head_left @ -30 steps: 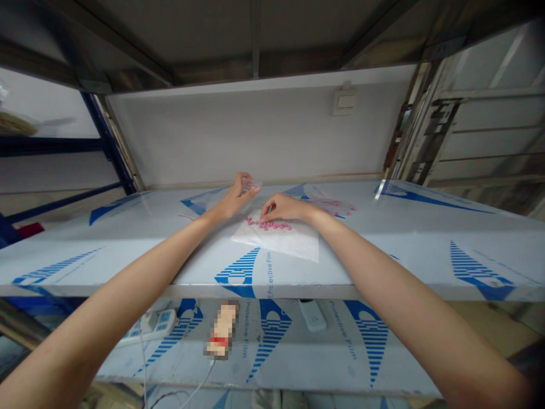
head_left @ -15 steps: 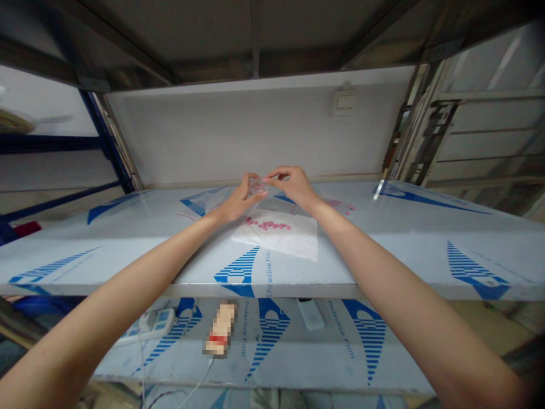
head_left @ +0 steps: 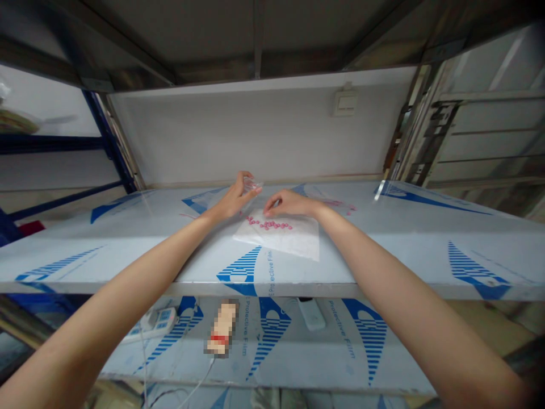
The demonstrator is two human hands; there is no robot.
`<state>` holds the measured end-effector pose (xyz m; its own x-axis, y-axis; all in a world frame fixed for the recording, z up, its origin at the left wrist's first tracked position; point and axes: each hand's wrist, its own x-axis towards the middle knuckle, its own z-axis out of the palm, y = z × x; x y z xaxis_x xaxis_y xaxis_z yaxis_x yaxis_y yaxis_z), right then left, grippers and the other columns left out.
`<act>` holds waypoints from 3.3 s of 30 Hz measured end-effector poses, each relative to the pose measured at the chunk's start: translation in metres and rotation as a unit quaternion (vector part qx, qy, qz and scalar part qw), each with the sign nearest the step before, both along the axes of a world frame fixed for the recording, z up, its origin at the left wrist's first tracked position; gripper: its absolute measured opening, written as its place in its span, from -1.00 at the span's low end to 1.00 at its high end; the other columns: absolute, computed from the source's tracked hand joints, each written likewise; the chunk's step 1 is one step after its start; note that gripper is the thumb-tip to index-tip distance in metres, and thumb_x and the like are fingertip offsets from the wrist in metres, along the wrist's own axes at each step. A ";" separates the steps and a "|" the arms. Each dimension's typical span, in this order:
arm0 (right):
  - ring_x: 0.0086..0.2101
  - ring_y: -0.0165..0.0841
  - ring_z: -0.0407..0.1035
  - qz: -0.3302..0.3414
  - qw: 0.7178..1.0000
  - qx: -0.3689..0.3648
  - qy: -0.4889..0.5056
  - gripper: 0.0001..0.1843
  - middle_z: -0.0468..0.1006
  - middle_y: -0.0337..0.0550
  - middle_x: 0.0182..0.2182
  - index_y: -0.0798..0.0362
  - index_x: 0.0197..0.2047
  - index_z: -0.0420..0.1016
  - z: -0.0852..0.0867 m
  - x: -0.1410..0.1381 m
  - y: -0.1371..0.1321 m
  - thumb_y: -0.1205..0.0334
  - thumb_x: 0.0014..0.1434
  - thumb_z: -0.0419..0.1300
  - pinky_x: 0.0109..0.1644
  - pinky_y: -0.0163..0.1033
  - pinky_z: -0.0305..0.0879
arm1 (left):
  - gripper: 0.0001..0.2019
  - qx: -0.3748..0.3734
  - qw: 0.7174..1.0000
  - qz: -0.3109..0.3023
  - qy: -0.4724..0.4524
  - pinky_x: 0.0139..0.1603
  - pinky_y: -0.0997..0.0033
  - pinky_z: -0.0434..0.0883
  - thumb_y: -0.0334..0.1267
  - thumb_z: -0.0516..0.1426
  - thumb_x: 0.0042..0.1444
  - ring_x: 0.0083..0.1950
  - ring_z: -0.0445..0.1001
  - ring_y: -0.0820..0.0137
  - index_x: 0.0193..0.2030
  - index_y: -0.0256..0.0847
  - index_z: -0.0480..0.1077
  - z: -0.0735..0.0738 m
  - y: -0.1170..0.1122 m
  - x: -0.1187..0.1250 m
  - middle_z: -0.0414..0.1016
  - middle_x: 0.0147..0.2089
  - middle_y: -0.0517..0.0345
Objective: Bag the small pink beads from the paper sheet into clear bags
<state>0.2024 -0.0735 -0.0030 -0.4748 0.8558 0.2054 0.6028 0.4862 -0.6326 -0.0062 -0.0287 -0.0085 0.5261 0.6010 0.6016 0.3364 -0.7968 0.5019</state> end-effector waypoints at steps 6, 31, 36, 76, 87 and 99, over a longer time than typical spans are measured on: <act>-0.34 -0.34 0.45 0.015 0.998 -0.015 -0.053 -0.83 0.65 -0.13 -0.32 0.04 -0.31 0.67 -0.002 -0.006 -0.003 0.19 -0.01 0.34 -0.19 -0.24 0.29 | -0.43 0.003 1.000 0.009 0.002 0.17 0.08 0.27 0.14 0.03 0.18 0.12 0.41 0.15 0.17 -0.22 0.10 0.000 0.004 -0.002 0.42 0.09 -0.18; -0.19 -0.33 0.37 -0.117 0.954 0.229 0.151 -0.81 0.59 -0.06 -0.19 0.07 -0.24 0.64 0.012 -0.010 -0.001 0.18 0.17 0.22 -0.08 -0.25 0.20 | -0.40 0.017 0.999 0.004 0.032 0.02 0.09 0.37 0.20 0.04 0.18 -0.06 0.47 0.16 0.16 -0.22 0.13 -0.001 0.000 0.000 0.49 -0.03 -0.09; -0.27 -0.35 0.38 -0.071 0.981 0.154 0.098 -0.84 0.59 -0.13 -0.26 0.08 -0.27 0.62 0.009 -0.010 -0.004 0.19 0.09 0.28 -0.16 -0.27 0.22 | -0.40 0.012 0.999 0.037 0.013 0.01 0.12 0.37 0.20 0.05 0.16 -0.05 0.47 0.17 0.15 -0.22 0.14 -0.001 0.010 -0.007 0.48 -0.04 -0.07; -0.35 -0.36 0.36 0.036 0.999 0.030 -0.006 -0.75 0.61 -0.15 -0.29 0.05 -0.27 0.64 -0.003 -0.008 -0.002 0.09 0.00 0.34 -0.25 -0.25 0.22 | -0.41 0.000 0.999 0.039 0.032 -0.02 0.14 0.38 0.18 0.04 0.18 -0.07 0.49 0.17 0.16 -0.24 0.14 0.001 0.006 -0.006 0.49 0.00 -0.12; -0.35 -0.34 0.40 0.059 0.995 -0.051 -0.063 -0.79 0.62 -0.13 -0.37 0.06 -0.36 0.64 0.001 -0.009 -0.007 0.11 -0.05 0.37 -0.22 -0.23 0.23 | -0.42 -0.002 0.999 0.030 0.041 -0.06 0.17 0.38 0.17 0.05 0.18 -0.12 0.49 0.19 0.14 -0.23 0.14 0.001 0.009 -0.007 0.49 -0.01 -0.14; -0.34 -0.36 0.31 -0.104 0.952 0.223 0.184 -0.81 0.55 -0.15 -0.37 0.07 -0.39 0.60 0.008 -0.009 0.000 0.11 0.01 0.33 -0.22 -0.23 0.18 | -0.44 0.004 0.997 0.004 0.074 -0.04 0.19 0.37 0.20 0.03 0.17 0.00 0.45 0.14 0.11 -0.20 0.15 0.002 -0.001 -0.003 0.47 -0.03 -0.06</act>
<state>0.1931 -0.0737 0.0054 -0.1302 0.7124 0.6895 0.4936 0.6497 -0.5781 -0.0088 -0.0296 -0.0062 0.6049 0.6011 0.5222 0.4119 -0.7975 0.4409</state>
